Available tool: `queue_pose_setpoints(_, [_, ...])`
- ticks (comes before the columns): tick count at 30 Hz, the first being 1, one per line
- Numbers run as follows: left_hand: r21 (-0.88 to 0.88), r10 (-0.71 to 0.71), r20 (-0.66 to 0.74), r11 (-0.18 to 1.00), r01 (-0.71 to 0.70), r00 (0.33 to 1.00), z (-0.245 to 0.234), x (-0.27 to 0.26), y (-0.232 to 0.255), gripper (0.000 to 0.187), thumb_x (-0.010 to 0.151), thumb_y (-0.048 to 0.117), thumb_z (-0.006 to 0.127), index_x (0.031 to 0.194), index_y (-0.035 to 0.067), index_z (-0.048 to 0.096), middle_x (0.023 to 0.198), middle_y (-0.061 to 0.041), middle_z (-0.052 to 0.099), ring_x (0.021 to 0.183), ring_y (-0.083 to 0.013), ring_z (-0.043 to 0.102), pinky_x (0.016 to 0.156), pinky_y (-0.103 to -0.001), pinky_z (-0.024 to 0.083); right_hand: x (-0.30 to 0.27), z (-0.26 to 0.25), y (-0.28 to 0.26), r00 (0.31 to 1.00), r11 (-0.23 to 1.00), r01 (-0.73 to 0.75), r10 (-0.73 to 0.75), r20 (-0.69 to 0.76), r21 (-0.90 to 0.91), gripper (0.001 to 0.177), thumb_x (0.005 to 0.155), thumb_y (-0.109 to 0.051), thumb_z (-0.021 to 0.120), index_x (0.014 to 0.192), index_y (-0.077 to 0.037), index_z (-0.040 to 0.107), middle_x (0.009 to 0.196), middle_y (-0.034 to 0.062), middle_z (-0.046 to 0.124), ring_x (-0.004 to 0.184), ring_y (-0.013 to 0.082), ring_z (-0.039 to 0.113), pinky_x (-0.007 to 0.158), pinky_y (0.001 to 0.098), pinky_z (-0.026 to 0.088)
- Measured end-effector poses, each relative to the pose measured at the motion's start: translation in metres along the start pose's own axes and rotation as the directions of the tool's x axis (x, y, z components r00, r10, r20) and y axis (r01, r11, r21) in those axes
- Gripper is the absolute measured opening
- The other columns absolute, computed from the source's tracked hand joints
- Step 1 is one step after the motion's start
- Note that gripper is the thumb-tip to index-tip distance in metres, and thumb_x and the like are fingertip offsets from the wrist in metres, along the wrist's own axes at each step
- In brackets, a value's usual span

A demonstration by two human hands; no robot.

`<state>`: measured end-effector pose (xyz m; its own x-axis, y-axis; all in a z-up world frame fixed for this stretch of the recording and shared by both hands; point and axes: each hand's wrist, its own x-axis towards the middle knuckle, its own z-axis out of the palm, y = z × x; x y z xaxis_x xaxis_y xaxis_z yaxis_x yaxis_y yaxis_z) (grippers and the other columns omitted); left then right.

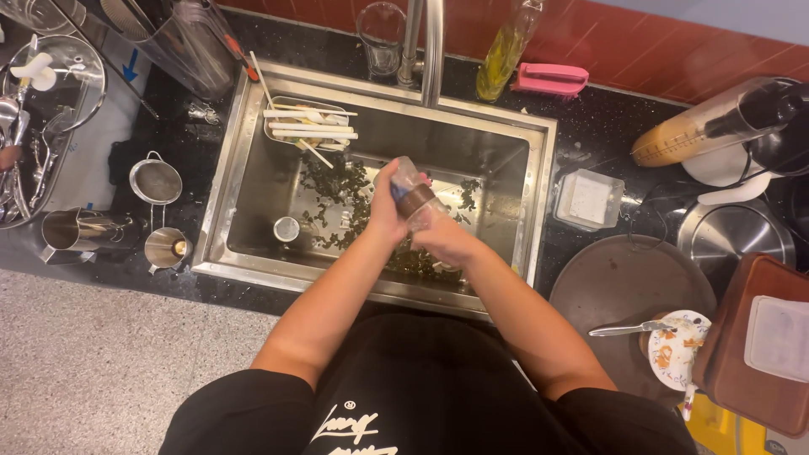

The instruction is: Washing and rinsing glassware in a sink using a sponge.

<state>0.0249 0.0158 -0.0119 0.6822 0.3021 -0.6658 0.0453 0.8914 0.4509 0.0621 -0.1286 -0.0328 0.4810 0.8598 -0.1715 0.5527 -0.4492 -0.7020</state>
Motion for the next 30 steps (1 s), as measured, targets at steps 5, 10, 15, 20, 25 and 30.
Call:
queue_pose_setpoints(5, [-0.17, -0.115, 0.213, 0.974, 0.152, 0.97, -0.009, 0.003, 0.002, 0.063, 0.083, 0.058, 0.064, 0.108, 0.001, 0.062, 0.092, -0.017, 0.068, 0.083, -0.0306, 0.069, 0.081, -0.046, 0.06, -0.003, -0.05, -0.085, 0.915, 0.909, -0.38, 0.341, 0.216, 0.174, 0.079, 0.075, -0.013, 0.067, 0.149, -0.015, 0.04, 0.139, 0.0156, 0.053, 0.114, 0.0352, 0.065, 0.09, 0.0474, 0.059])
queue_pose_setpoints(10, [-0.123, -0.08, 0.148, 0.988, 0.099, 0.986, -0.006, 0.007, 0.003, 0.062, 0.086, 0.06, 0.066, 0.106, 0.001, 0.064, 0.095, -0.015, 0.07, 0.088, -0.0284, 0.068, 0.086, -0.046, 0.059, -0.003, -0.024, -0.044, 0.972, 0.884, 0.128, -0.202, -0.12, -0.45, 0.076, 0.067, -0.007, 0.076, 0.139, -0.014, 0.051, 0.133, 0.0151, 0.063, 0.125, 0.0349, 0.058, 0.109, 0.06, 0.043])
queue_pose_setpoints(15, [-0.223, 0.015, 0.218, 0.974, 0.035, 0.976, 0.002, -0.006, 0.021, 0.082, 0.078, 0.076, 0.055, 0.105, -0.001, 0.068, 0.096, -0.017, 0.073, 0.087, -0.0286, 0.071, 0.081, -0.042, 0.06, -0.011, -0.044, -0.058, 0.973, 0.349, -0.205, -0.025, 0.227, 0.914, 0.09, 0.066, -0.001, 0.062, 0.15, -0.022, 0.036, 0.146, 0.0083, 0.047, 0.135, 0.0333, 0.046, 0.103, 0.0564, 0.046])
queue_pose_setpoints(20, [-0.247, 0.095, -0.006, 0.965, -0.093, 0.995, 0.002, 0.016, 0.019, 0.061, 0.087, 0.066, 0.063, 0.112, 0.011, 0.062, 0.097, -0.01, 0.069, 0.089, -0.0285, 0.069, 0.082, -0.048, 0.059, -0.017, -0.035, -0.038, 0.979, 0.927, 0.135, -0.18, -0.097, -0.351, 0.07, 0.072, -0.006, 0.071, 0.139, -0.015, 0.054, 0.128, 0.0133, 0.065, 0.123, 0.0319, 0.061, 0.115, 0.0623, 0.031])
queue_pose_setpoints(25, [-0.188, 0.192, -0.193, 0.955, -0.228, 0.962, 0.005, 0.001, 0.022, 0.067, 0.087, 0.069, 0.06, 0.117, 0.01, 0.056, 0.103, -0.007, 0.066, 0.093, -0.0264, 0.07, 0.081, -0.049, 0.061, -0.024, -0.011, -0.041, 0.965, 0.884, 0.084, -0.187, -0.182, -0.46, 0.067, 0.075, -0.006, 0.071, 0.138, -0.016, 0.053, 0.136, 0.0092, 0.063, 0.133, 0.0255, 0.057, 0.117, 0.0603, 0.026])
queue_pose_setpoints(30, [-0.227, 0.139, -0.131, 0.96, -0.166, 0.982, 0.018, -0.003, 0.038, 0.07, 0.088, 0.071, 0.055, 0.115, 0.006, 0.056, 0.094, -0.014, 0.065, 0.081, -0.0316, 0.068, 0.07, -0.045, 0.061, -0.023, -0.029, -0.05, 0.94, 0.98, 0.193, -0.174, -0.294, 0.037, 0.073, 0.074, -0.006, 0.07, 0.145, -0.013, 0.05, 0.142, 0.0124, 0.057, 0.139, 0.0264, 0.05, 0.112, 0.0581, 0.032])
